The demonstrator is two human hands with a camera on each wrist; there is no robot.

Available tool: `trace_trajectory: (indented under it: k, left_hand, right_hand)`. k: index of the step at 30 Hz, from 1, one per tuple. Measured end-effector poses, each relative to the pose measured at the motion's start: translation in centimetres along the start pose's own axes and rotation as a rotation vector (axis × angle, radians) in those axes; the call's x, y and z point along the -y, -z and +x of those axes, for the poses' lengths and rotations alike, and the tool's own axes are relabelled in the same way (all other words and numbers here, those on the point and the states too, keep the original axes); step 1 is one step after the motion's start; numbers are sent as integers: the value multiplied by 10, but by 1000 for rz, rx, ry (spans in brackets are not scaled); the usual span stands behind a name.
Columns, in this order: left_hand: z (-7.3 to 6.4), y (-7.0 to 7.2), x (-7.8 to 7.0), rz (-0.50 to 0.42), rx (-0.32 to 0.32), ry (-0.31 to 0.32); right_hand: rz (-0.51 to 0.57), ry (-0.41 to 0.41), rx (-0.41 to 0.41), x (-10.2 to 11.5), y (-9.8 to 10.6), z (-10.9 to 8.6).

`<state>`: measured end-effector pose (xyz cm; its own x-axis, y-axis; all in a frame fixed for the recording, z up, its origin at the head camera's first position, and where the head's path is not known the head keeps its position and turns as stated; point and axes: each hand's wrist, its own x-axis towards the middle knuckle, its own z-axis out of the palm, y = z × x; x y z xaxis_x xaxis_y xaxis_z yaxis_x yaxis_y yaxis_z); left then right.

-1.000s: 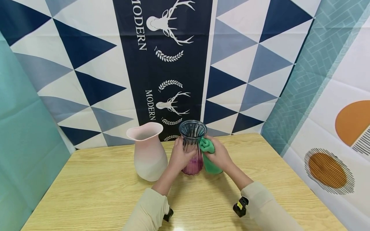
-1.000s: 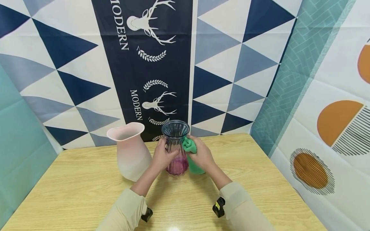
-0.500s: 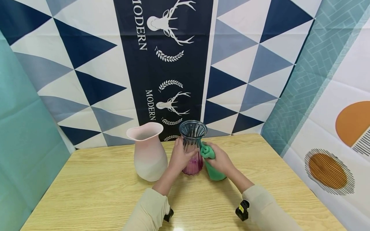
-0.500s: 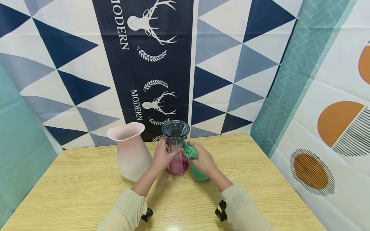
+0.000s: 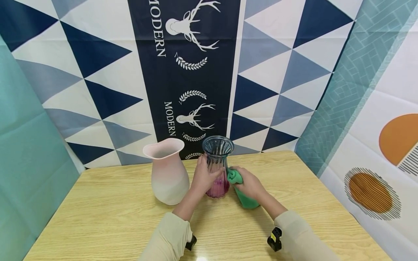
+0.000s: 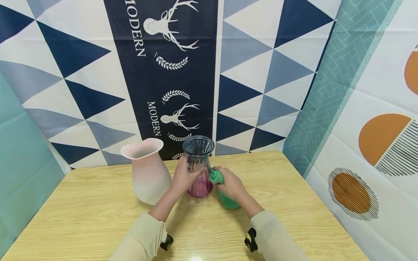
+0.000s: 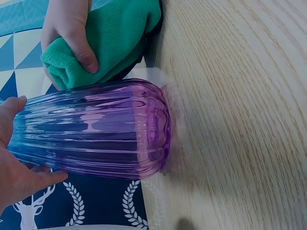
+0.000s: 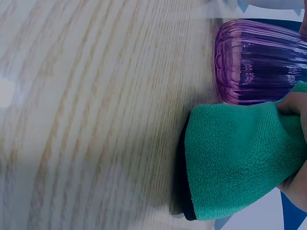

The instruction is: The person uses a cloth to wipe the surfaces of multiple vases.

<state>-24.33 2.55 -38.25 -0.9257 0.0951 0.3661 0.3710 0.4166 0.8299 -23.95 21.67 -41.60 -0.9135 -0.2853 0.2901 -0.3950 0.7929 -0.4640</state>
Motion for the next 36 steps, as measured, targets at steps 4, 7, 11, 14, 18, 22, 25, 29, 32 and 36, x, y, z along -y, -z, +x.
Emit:
trace_trajectory:
  k: [4,7,11,14,18,22,25,29,32,36]
  left_hand:
    - [0,0,0,1,0,10]
    - [0,-1,1,3,-11,4]
    - [-1,-3,1,7,-28,6]
    - [-1,-3,1,14,-27,16]
    - [-1,-4,1,17,-32,-2]
    - [-1,-4,1,9,-42,-19]
    - [-1,-4,1,12,-53,-25]
    - [-1,-4,0,10,-65,-21]
    - [-1,-3,-1,0,-69,-19]
    - [-1,-3,0,-4,-65,-17]
  right_hand:
    - [-32,-11,34,-2,-1,0]
    - [-39,-18,48,-3,-1,0]
    - [-39,-23,56,-2,1,0]
    - [-26,-21,38,-3,2,-1]
    - [23,-11,-26,-3,4,1]
    - [84,11,-122,2,7,4]
    - [133,16,-191,8,9,7]
    - [182,2,-270,14,12,12]
    - [198,-7,-321,17,14,16]
    - [240,-3,-383,21,18,20]
